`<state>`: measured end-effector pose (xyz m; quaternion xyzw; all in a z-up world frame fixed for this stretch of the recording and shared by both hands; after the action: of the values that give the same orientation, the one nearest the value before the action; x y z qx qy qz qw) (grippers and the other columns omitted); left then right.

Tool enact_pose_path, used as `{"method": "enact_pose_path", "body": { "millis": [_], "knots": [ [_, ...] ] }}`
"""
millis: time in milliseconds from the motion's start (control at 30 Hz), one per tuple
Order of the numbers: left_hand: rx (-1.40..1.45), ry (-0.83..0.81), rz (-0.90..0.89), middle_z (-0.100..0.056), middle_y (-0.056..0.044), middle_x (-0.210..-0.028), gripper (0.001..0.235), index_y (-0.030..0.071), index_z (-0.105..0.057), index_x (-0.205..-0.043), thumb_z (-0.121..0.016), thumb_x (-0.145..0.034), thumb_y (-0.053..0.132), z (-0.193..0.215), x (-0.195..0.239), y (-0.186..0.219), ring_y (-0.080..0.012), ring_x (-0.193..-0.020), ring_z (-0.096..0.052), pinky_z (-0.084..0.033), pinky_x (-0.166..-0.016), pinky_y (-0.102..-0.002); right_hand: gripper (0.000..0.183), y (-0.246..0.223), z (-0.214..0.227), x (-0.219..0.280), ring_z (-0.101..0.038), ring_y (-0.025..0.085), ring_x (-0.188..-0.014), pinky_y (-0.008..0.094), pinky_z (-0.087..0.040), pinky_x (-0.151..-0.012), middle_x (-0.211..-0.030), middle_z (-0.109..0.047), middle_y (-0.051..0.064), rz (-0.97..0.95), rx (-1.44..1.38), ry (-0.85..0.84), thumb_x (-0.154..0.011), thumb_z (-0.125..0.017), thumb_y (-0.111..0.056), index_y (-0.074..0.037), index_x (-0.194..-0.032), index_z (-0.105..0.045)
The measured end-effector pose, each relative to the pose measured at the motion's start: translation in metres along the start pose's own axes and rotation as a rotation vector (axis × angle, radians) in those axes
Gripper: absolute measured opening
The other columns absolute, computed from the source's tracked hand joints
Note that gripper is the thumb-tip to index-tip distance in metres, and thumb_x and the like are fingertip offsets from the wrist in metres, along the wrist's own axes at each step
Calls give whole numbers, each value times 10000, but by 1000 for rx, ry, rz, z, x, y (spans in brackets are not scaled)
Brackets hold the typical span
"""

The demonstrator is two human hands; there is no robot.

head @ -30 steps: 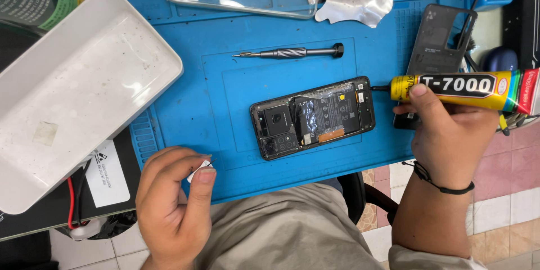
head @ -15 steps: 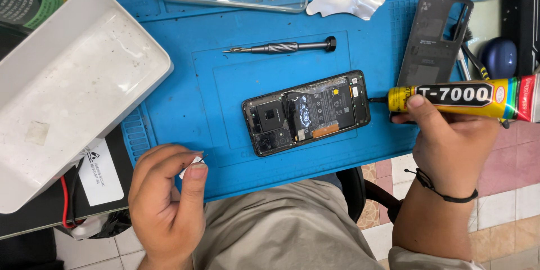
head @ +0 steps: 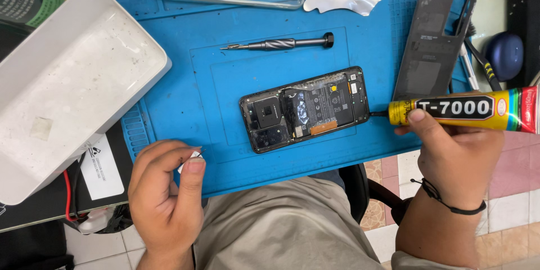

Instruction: The person uses a blue electric screwdriver to remove screws from a disassembled smartphone and its black plastic frame. They then apply T-7000 adhesive from a tube onto the phone's internal chassis.

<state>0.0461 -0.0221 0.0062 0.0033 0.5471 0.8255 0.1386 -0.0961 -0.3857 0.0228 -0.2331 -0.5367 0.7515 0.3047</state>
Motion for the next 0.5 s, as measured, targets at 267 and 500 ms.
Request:
{"method": "enact_pose_path", "body": {
  "millis": [267,500],
  "knots": [
    [2,4,-16,-676,-121,-1097,94,-14,-667,-1059,-705,-1010,57,-1,1,0,-196,-981,-647,-517,-850,-268,123,1,2,5,-721,216,-818,356,-632,-742,-968,-707,159,16,-61,-44,-1012,-761,49,87,-1037,-647],
    [-1,3,-19,-675,-125,-1097,101,-14,-665,-1057,-707,-1010,64,-2,1,2,-201,-986,-647,-519,-861,-273,133,-2,-6,6,-722,216,-839,358,-631,-744,-981,-708,155,19,-100,-75,-1013,-765,39,83,-1042,-644]
  ]
}}
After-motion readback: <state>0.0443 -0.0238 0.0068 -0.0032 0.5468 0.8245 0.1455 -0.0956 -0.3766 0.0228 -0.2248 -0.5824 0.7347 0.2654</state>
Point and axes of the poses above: each hand's wrist, its own x-axis away from the middle knuckle, its own z-axis out of the back of the hand, y = z × x, the point moved 6 cm from there along -x, towards the middle knuckle
